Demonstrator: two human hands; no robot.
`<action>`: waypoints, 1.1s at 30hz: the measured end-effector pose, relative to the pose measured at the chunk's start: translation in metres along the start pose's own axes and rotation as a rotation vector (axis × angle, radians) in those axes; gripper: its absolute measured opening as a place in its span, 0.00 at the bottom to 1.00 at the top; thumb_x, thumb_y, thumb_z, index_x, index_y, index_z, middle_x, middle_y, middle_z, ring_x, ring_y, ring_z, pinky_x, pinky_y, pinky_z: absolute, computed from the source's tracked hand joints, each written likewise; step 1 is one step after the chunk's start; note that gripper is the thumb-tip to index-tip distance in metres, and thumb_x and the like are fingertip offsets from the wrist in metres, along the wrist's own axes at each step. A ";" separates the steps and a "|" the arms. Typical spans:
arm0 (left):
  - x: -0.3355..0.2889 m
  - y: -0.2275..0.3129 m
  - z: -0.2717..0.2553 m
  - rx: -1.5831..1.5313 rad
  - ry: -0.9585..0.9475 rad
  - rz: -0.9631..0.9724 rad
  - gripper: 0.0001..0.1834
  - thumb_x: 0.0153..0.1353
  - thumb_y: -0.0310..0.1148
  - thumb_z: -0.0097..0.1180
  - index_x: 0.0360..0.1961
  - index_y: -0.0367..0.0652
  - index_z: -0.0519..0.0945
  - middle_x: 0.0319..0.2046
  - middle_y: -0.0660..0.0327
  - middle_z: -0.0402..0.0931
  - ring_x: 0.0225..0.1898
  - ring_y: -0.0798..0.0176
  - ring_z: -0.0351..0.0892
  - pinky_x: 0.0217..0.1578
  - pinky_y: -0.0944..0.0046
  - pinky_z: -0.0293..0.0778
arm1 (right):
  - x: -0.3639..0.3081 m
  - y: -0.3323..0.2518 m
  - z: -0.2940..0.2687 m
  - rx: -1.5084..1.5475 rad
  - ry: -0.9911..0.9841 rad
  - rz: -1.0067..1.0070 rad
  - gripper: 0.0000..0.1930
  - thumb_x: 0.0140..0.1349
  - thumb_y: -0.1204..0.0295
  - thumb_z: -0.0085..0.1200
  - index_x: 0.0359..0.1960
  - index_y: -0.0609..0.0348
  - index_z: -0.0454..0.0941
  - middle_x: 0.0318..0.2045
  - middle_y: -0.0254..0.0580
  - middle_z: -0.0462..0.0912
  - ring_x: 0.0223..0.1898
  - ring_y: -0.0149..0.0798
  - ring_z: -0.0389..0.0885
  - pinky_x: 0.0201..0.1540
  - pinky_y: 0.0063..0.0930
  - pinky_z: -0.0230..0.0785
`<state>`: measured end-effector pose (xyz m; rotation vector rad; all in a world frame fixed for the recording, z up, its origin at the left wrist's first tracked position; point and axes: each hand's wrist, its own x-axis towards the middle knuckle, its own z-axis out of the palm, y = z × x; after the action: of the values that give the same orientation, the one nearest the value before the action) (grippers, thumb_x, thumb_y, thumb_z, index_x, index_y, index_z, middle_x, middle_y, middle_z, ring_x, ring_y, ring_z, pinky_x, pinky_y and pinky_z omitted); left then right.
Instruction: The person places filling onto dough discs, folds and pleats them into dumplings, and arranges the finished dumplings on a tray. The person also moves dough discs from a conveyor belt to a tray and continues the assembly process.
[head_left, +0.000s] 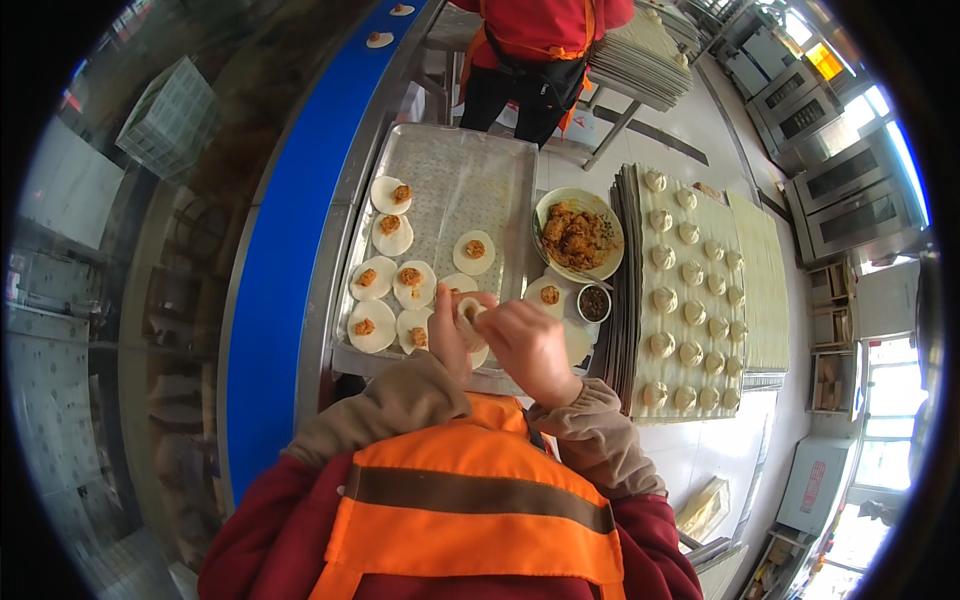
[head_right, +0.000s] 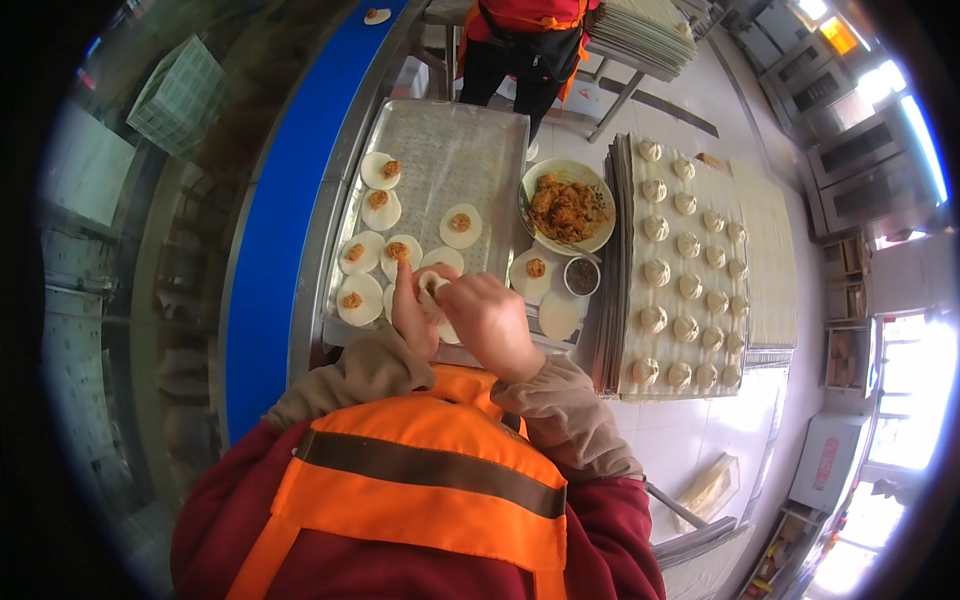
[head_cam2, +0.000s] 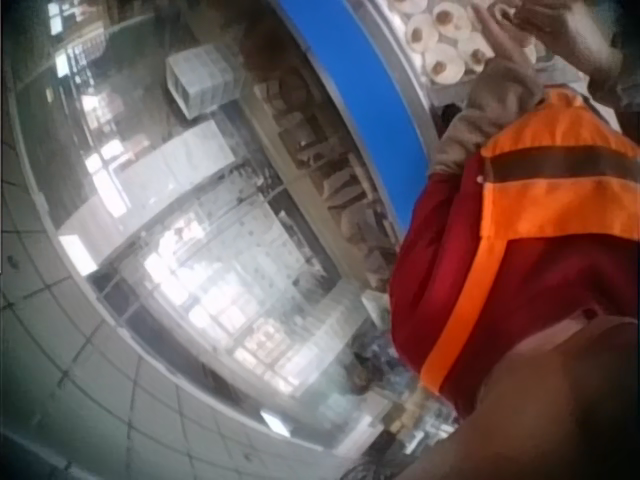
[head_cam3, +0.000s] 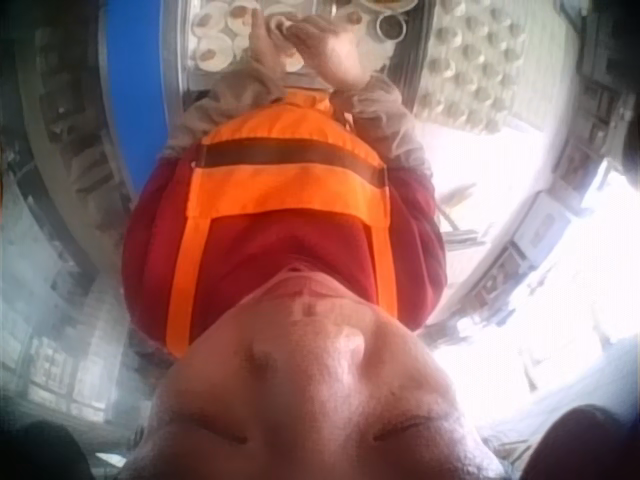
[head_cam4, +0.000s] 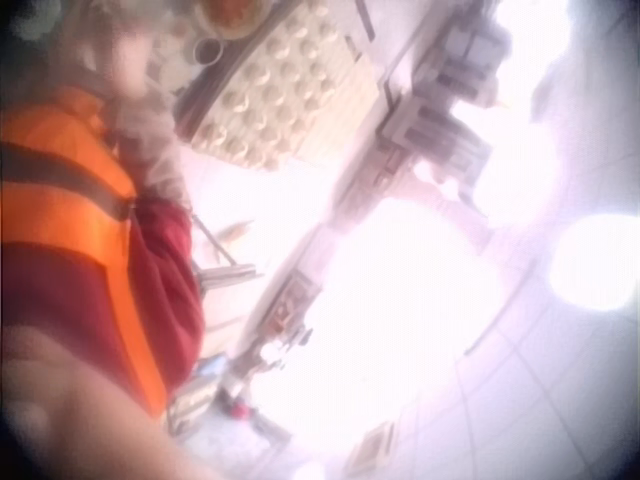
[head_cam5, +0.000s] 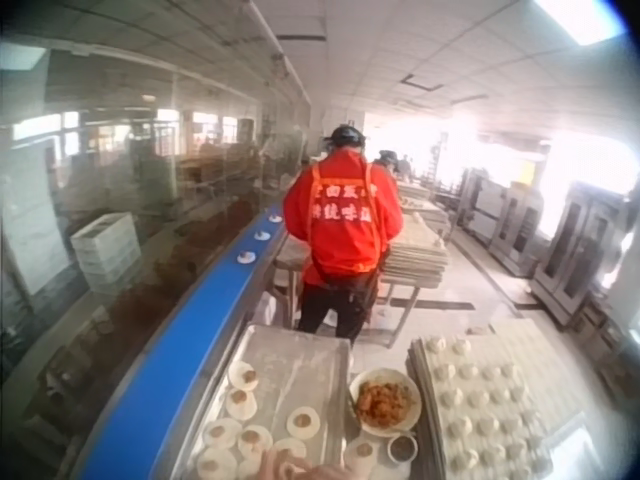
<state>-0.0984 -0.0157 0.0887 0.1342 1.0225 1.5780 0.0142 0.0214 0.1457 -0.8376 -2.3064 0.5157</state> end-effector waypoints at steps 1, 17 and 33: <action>0.002 0.001 -0.009 0.044 0.005 -0.102 0.37 0.69 0.58 0.24 0.37 0.37 0.79 0.33 0.58 0.79 0.34 0.65 0.76 0.34 0.67 0.71 | 0.001 -0.001 0.000 -0.020 -0.010 -0.083 0.08 0.48 0.76 0.62 0.31 0.61 0.79 0.24 0.37 0.78 0.25 0.37 0.78 0.26 0.27 0.71; 0.030 -0.001 -0.036 0.244 -0.232 -0.202 0.43 0.63 0.68 0.24 0.26 0.40 0.79 0.20 0.63 0.75 0.17 0.69 0.69 0.16 0.71 0.60 | 0.023 0.006 -0.007 0.268 -0.247 0.122 0.06 0.49 0.78 0.60 0.30 0.58 0.79 0.24 0.37 0.77 0.29 0.39 0.77 0.30 0.29 0.71; 0.008 0.043 -0.031 0.334 -0.434 -0.380 0.49 0.57 0.75 0.18 0.41 0.41 0.78 0.27 0.63 0.77 0.22 0.72 0.73 0.15 0.72 0.62 | 0.034 0.008 -0.018 0.173 -0.486 -0.048 0.09 0.48 0.76 0.58 0.33 0.54 0.75 0.25 0.36 0.73 0.31 0.40 0.77 0.28 0.32 0.71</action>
<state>-0.1514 -0.0224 0.0951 0.4627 0.8937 0.9697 0.0092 0.0525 0.1687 -0.6203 -2.6563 0.9697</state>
